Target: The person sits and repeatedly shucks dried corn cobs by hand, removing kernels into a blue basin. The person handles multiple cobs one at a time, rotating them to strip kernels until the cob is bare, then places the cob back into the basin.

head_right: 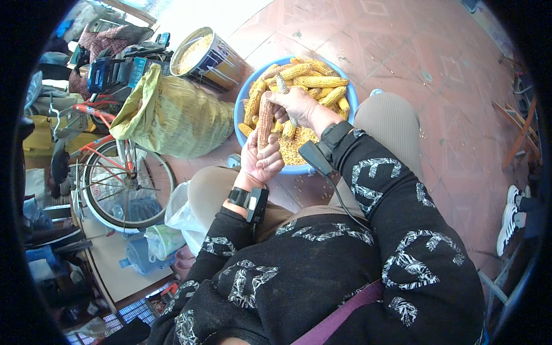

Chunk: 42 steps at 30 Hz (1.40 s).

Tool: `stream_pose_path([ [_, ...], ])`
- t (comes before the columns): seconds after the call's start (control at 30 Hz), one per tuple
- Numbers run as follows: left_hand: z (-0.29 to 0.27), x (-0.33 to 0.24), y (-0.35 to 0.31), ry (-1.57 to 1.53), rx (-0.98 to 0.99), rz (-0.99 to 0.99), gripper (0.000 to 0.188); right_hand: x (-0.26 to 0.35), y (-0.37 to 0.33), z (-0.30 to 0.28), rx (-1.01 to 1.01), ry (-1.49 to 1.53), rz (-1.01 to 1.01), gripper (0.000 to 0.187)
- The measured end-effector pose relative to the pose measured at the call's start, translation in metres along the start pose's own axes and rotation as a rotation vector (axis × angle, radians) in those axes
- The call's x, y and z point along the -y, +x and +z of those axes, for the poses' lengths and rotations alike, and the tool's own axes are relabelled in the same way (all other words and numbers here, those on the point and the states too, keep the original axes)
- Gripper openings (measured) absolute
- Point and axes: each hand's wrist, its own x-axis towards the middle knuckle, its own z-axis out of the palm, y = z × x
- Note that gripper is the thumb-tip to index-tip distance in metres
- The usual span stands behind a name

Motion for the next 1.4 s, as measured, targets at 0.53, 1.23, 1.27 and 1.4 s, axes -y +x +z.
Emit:
stream_pose_path([
  [0.53,0.009,-0.010,-0.003,0.159,-0.471,0.197,0.040,0.040,-0.027,-0.012,-0.037,-0.570,-0.100,0.016],
  [1.23,0.030,-0.143,-0.035,0.602,-0.830,0.591,0.044,0.049,-0.025,-0.011,-0.124,-0.225,-0.128,0.035],
  [1.27,0.014,-0.134,-0.025,0.568,-0.868,0.512,0.039,0.060,-0.032,-0.013,-0.185,-0.310,-0.089,0.033],
  [1.4,-0.046,-0.107,0.014,0.408,-1.144,0.429,0.030,0.088,-0.036,-0.014,-0.161,-0.434,-0.128,0.033],
])
